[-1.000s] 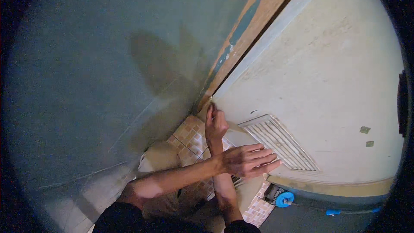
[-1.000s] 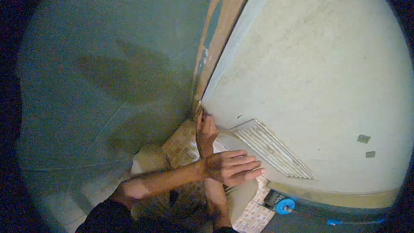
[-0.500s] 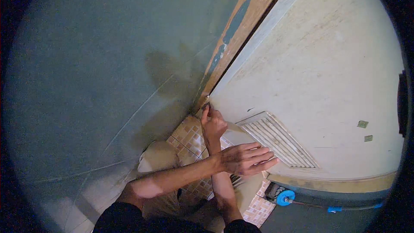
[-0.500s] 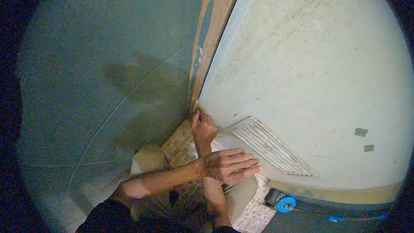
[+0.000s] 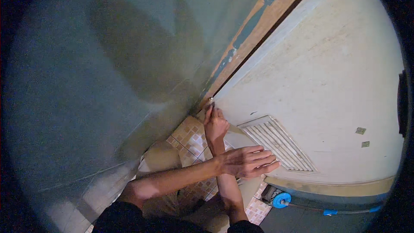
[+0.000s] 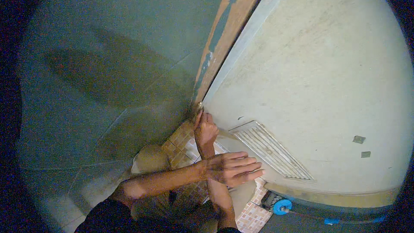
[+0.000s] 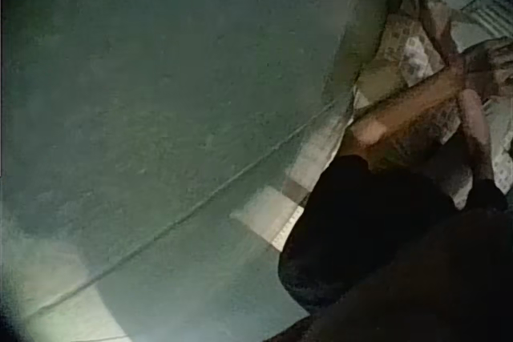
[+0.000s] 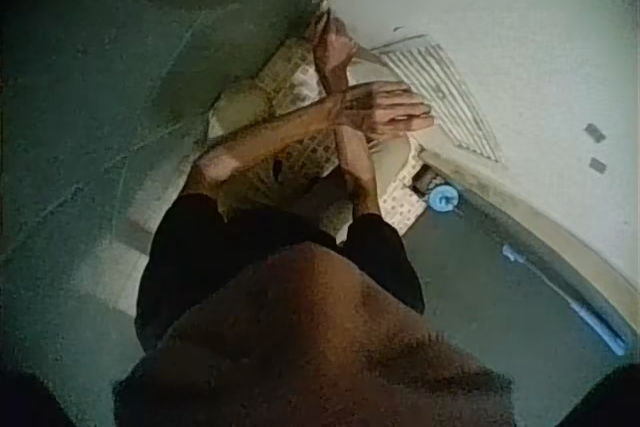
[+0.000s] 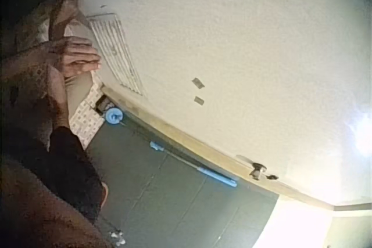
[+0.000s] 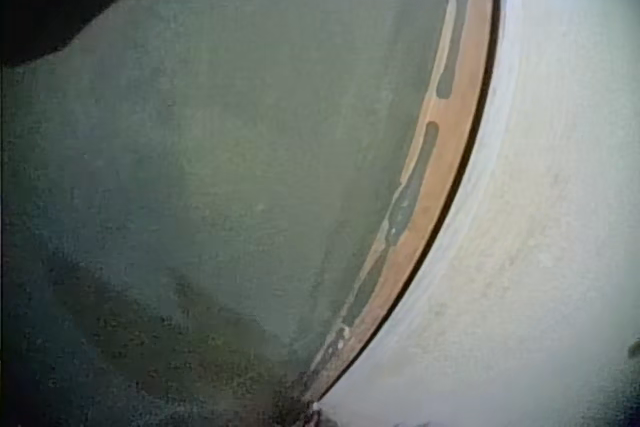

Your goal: The person is sanding a vertical wooden frame next to a tiled wall using a small piece of sandpaper.

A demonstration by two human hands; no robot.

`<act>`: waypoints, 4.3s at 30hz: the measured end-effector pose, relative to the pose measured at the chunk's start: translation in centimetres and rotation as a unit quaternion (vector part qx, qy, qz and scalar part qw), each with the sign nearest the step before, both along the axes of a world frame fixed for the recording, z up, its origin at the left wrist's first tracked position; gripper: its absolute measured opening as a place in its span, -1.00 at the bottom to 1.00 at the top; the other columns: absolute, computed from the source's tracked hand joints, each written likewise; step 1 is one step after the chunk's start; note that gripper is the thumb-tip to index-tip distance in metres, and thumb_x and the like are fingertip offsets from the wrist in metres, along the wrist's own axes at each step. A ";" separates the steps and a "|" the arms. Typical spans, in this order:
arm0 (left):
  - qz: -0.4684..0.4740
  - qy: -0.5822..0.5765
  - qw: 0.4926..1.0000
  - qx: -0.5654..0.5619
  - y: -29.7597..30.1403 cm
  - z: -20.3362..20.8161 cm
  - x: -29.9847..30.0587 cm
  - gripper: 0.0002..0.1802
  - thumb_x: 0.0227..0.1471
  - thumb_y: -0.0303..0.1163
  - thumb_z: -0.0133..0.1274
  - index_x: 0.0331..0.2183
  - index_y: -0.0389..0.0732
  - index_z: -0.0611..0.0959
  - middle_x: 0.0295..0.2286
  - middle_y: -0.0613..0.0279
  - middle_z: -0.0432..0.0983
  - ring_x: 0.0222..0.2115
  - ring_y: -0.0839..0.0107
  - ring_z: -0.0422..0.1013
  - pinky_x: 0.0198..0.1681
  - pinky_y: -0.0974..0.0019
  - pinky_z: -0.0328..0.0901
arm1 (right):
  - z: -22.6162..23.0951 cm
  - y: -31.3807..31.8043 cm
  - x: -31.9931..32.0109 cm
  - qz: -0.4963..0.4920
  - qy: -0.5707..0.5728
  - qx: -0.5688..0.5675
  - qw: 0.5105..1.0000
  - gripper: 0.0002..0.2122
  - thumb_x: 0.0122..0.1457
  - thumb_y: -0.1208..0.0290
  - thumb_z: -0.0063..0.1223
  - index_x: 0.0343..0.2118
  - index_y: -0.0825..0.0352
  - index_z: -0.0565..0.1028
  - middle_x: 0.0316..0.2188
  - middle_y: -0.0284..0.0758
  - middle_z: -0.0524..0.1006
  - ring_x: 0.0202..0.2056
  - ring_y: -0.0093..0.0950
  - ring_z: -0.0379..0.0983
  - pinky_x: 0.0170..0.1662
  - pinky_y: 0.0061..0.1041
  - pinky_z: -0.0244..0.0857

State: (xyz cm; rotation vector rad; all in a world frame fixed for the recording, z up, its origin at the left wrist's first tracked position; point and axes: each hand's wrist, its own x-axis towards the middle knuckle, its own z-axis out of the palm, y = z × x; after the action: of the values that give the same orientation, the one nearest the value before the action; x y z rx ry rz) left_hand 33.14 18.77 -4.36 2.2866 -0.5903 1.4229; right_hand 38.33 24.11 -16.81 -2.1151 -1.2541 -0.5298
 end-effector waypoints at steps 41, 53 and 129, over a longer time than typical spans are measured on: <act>-0.014 0.071 0.997 0.028 -0.1 -0.9 0.7 -0.45 -0.20 -0.28 -0.02 -0.13 -0.40 0.54 -0.35 0.16 0.48 -0.35 0.35 0.40 -0.27 0.28 0.31 | -0.1 -0.9 0.7 0.017 0.025 0.016 0.999 -0.86 0.15 0.45 0.05 -0.51 0.37 0.46 -0.62 -0.13 0.45 -0.67 -0.17 0.39 -0.62 -0.24 0.25; -0.022 0.104 0.994 0.029 -0.1 -1.0 0.5 -0.43 -0.18 -0.26 -0.01 -0.10 -0.39 0.52 -0.33 0.15 0.50 -0.30 0.36 0.41 -0.23 0.29 0.31 | -2.1 0.4 0.1 0.006 0.018 0.001 1.000 -0.88 0.16 0.48 0.03 -0.49 0.37 0.45 -0.61 -0.14 0.44 -0.67 -0.15 0.39 -0.60 -0.24 0.27; -0.016 0.104 0.994 -0.005 0.1 -1.4 0.3 -0.48 -0.11 -0.35 0.06 -0.05 -0.35 0.50 -0.32 0.16 0.49 -0.27 0.33 0.42 -0.20 0.27 0.33 | 4.7 1.1 -1.2 0.007 0.044 0.048 0.998 -0.82 0.24 0.38 -0.09 -0.21 0.34 0.47 -0.46 -0.17 0.47 -0.57 -0.17 0.47 -0.55 -0.25 0.36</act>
State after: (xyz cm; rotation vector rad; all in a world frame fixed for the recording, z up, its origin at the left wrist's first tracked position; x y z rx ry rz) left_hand 33.47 18.87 -5.75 2.3680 -0.5510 1.1499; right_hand 37.17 25.23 -12.13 -2.0262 -1.1704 -0.4753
